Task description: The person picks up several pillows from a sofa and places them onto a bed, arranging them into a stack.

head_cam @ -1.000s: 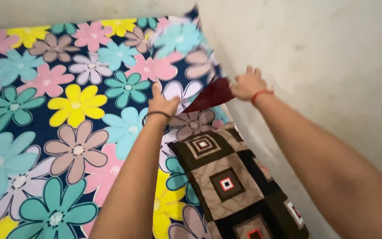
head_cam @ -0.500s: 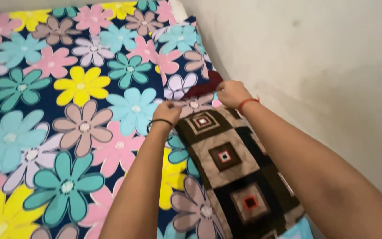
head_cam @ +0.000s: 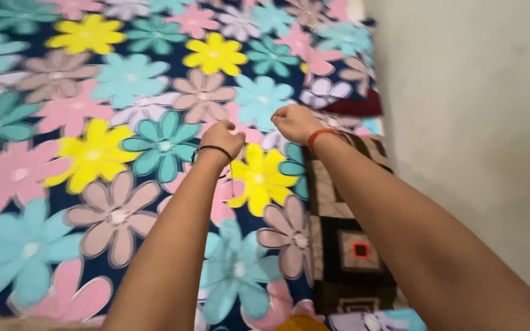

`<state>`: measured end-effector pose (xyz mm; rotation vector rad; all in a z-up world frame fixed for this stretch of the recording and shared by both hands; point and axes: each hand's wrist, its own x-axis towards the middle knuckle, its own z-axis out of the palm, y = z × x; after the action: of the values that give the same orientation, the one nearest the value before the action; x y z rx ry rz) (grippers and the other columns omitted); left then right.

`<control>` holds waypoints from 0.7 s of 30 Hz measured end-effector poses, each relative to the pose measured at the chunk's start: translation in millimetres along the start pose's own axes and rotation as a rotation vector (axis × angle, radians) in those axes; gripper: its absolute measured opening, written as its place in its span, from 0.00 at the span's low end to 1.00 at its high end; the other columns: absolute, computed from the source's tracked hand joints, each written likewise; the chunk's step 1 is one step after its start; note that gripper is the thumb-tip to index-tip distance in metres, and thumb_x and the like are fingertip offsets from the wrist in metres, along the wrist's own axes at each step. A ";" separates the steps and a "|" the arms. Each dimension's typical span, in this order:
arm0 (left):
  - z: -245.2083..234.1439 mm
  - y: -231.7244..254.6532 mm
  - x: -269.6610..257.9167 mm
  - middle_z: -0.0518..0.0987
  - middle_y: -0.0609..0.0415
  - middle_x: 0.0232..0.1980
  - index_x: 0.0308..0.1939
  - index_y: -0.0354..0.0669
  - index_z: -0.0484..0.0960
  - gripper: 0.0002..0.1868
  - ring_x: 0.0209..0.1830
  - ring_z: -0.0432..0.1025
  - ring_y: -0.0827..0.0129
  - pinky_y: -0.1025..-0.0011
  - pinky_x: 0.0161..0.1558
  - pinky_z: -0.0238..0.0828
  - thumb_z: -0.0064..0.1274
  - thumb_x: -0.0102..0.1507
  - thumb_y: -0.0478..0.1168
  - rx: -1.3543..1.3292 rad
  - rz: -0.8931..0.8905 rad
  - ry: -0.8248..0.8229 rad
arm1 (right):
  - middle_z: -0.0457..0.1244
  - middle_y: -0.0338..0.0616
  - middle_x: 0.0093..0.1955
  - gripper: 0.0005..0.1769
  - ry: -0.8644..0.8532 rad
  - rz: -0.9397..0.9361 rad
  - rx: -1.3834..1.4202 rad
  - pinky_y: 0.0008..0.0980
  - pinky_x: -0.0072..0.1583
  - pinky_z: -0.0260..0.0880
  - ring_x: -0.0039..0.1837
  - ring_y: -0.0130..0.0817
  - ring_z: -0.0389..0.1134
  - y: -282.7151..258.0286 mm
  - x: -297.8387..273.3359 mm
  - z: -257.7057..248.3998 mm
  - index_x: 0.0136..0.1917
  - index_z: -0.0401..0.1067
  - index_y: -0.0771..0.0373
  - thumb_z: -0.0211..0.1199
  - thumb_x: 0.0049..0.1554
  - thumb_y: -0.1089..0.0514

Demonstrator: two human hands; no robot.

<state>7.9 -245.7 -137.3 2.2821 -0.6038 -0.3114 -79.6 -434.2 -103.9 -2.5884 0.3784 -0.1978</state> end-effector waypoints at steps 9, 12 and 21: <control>-196.0 -143.2 -102.7 0.77 0.41 0.49 0.48 0.42 0.79 0.23 0.50 0.71 0.52 0.62 0.53 0.65 0.54 0.53 0.49 0.018 -0.152 0.342 | 0.67 0.54 0.40 0.20 -0.161 -0.227 0.046 0.39 0.49 0.66 0.45 0.45 0.69 -249.1 23.7 94.2 0.43 0.75 0.65 0.54 0.52 0.46; -272.8 -199.7 -142.9 0.78 0.44 0.47 0.46 0.44 0.79 0.22 0.49 0.72 0.54 0.63 0.52 0.66 0.57 0.50 0.46 0.055 -0.236 0.424 | 0.68 0.51 0.41 0.19 -0.201 -0.341 0.150 0.36 0.50 0.67 0.46 0.41 0.70 -339.3 26.2 147.5 0.44 0.75 0.63 0.56 0.49 0.47; -462.8 -353.2 -250.7 0.79 0.44 0.42 0.37 0.50 0.83 0.12 0.45 0.73 0.53 0.61 0.48 0.68 0.49 0.53 0.34 0.097 -0.430 0.663 | 0.68 0.51 0.43 0.19 -0.289 -0.511 0.160 0.36 0.51 0.68 0.47 0.43 0.70 -580.9 27.7 267.6 0.46 0.75 0.63 0.58 0.48 0.48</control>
<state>89.5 378.0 -58.8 2.3989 0.2155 0.2822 135.9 164.8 -36.0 -2.4568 -0.3916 -0.0244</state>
